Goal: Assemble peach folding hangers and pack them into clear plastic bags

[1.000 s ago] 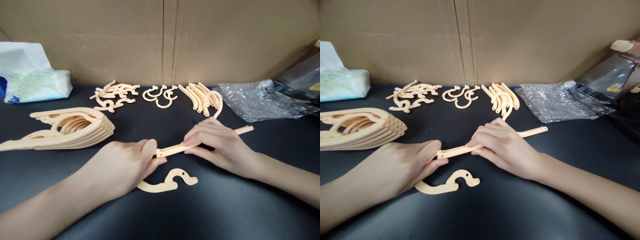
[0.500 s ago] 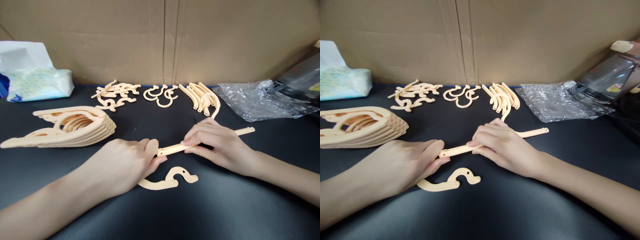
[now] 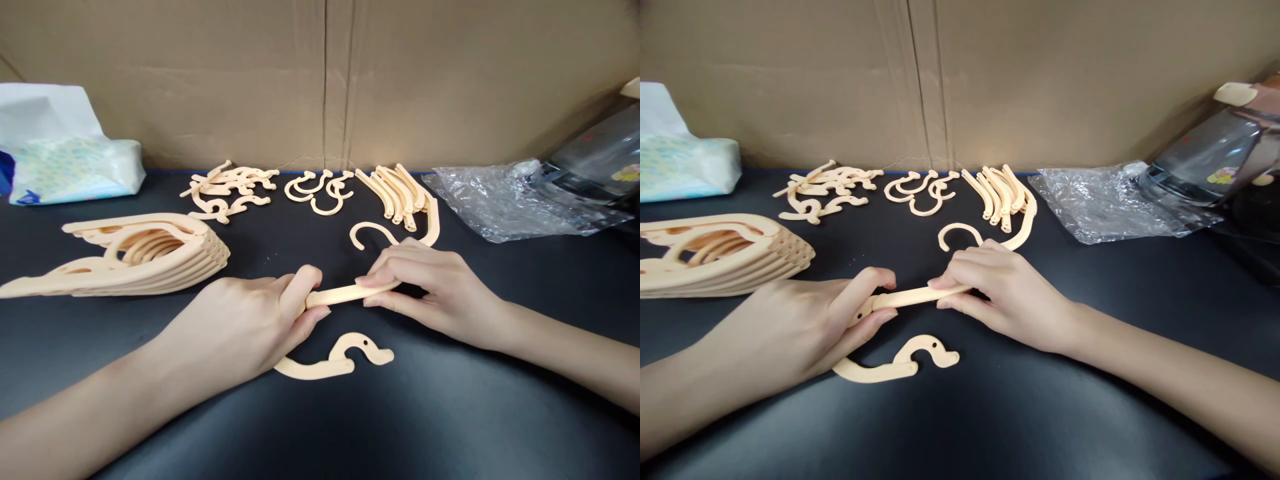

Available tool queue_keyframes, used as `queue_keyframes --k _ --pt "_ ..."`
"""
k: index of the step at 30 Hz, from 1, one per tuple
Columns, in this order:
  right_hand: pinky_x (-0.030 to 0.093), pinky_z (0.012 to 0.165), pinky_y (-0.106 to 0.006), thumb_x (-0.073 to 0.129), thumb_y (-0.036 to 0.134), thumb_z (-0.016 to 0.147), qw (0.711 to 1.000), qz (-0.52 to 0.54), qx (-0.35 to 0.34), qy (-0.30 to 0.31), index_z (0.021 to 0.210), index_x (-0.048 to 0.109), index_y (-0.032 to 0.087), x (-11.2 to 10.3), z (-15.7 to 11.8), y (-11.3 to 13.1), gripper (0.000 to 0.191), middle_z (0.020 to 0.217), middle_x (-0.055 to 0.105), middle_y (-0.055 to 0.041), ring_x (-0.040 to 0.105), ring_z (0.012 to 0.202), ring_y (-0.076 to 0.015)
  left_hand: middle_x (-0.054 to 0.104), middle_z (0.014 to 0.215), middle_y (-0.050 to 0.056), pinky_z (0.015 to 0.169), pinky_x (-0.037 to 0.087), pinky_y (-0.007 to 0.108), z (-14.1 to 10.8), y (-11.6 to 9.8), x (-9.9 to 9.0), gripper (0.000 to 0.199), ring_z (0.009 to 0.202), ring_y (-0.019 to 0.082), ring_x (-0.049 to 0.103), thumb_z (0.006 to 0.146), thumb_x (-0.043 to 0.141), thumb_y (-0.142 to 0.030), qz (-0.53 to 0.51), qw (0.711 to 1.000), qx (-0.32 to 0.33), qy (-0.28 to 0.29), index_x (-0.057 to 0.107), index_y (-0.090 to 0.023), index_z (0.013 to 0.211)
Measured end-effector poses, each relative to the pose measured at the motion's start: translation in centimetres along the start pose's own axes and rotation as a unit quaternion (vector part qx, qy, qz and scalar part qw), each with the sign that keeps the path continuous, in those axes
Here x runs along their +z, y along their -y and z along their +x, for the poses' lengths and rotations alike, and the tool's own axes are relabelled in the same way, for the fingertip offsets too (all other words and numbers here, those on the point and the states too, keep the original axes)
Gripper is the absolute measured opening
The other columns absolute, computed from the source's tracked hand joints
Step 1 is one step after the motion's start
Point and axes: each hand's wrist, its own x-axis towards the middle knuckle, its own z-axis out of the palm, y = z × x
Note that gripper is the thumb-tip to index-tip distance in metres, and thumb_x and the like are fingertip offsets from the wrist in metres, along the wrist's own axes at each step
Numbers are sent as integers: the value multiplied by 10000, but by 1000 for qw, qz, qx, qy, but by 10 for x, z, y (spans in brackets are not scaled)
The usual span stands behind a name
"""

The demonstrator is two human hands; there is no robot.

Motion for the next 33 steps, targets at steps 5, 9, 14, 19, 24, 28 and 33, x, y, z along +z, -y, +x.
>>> queue_keyframes --k 5,9,14,19,24,28,33 --pt "450 713 -298 650 205 920 1000 -29 11 4 945 645 169 0 -1 0 44 864 721 -16 651 786 -144 538 652 -24 455 287 295 1 2 -1 213 508 149 507 999 353 -198 -25 999 25 -35 525 -179 876" --pt "461 704 -288 676 290 906 998 -59 7 10 929 643 171 -3 -3 -2 126 849 706 -11 639 767 -140 575 756 39 546 388 317 3 3 -8 179 695 207 538 898 408 -102 -37 997 50 -42 582 -131 933" --pt "449 668 -283 678 456 873 992 -123 -9 8 896 664 160 -5 -5 -7 297 829 687 -19 619 731 -143 663 1098 103 1046 389 469 0 2 -11 256 1111 275 553 912 412 -89 -34 995 79 -57 599 -121 1083" --pt "419 639 -276 652 556 846 986 -164 -8 8 890 674 157 -7 -3 -8 402 768 657 -9 587 672 -140 499 1439 66 1146 348 472 -3 5 -4 312 1412 273 359 977 407 -82 -86 992 35 -88 593 -231 1179" --pt "423 686 -284 677 591 802 986 -168 14 -13 970 663 135 -12 -3 -15 486 749 633 -5 594 691 -154 477 1459 62 1059 468 382 -3 11 1 341 1292 219 504 977 379 -75 -204 976 -22 -72 612 -248 1156" --pt "437 705 -281 688 632 754 985 -168 27 -16 997 647 128 -12 -4 -19 561 781 631 -16 614 724 -164 526 1413 41 1093 404 206 -4 8 -3 342 1316 122 491 975 382 -34 -288 956 -10 -54 591 -218 1174" --pt "450 704 -293 653 708 703 977 -212 -9 -18 970 629 129 -5 -3 -11 638 785 636 -24 630 727 -179 606 1329 46 1122 388 193 -3 -1 -12 374 1327 111 478 960 410 -89 -355 934 30 -37 487 -161 1318"
